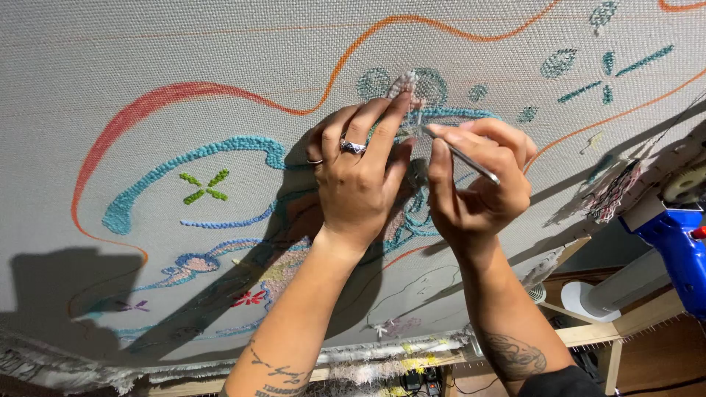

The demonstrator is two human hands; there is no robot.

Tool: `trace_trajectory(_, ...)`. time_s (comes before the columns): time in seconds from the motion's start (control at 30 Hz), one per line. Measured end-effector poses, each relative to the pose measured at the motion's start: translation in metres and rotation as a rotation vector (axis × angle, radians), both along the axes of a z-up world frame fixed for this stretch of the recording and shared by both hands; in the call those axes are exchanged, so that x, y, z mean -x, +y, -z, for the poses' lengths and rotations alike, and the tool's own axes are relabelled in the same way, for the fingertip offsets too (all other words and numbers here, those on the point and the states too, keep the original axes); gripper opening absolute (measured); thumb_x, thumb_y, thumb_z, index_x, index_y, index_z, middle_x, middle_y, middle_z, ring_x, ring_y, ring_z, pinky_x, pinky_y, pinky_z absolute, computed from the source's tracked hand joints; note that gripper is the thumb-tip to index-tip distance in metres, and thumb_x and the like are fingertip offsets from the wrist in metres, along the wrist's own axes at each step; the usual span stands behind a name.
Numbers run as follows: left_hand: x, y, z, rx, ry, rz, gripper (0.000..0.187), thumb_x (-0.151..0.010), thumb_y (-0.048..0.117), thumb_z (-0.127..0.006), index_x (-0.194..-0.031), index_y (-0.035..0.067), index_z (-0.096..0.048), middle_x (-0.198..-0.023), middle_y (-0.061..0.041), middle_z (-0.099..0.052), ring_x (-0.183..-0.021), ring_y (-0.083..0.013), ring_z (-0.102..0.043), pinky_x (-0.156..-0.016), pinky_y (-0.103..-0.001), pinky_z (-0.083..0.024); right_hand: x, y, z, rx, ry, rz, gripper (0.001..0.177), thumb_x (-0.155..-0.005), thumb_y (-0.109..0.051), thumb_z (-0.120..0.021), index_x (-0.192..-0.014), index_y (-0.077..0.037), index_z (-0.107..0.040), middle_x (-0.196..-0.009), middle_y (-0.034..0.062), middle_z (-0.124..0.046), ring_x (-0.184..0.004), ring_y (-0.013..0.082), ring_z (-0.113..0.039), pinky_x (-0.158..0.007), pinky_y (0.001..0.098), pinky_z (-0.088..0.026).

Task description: Trimming and refining details on a tufted rug using tweezers to pull out stray yarn strands.

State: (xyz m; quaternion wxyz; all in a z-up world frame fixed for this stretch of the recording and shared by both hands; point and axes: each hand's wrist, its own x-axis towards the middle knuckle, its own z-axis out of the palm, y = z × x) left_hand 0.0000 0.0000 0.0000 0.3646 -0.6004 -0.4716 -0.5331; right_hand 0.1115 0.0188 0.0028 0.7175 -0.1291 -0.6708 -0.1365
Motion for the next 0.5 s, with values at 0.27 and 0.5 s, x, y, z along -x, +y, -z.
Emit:
trace_trajectory(0.27,0.0004,0.0002,0.0016,0.048,0.002,-0.004,0.052,-0.075,0.015,-0.073,-0.123,0.015,-0.056,-0.118,0.002,-0.056,-0.11,-0.0183,-0.046,-0.096,-0.036,-0.03,0.0076,0.0092,-0.0063,0.039,0.007,0.066,0.012,-0.081,0.005,-0.068,-0.09,0.003,-0.06,-0.091,0.0136,-0.06,-0.085,0.0226,-0.05,-0.084,0.0318,-0.036)
trace_trajectory(0.5,0.0008,0.0008,0.0006,0.004,0.002,0.0,0.045,-0.079,0.019,-0.075,-0.12,0.015,-0.058,-0.115,0.001,-0.056,-0.108,-0.0176,-0.047,-0.094,-0.035,-0.033,0.0042,0.0012,-0.0022,0.033,0.023,-0.076,0.018,-0.081,0.01,-0.061,-0.093,-0.001,-0.053,-0.091,0.0088,-0.064,-0.089,0.0195,-0.051,-0.089,0.0297,-0.036)
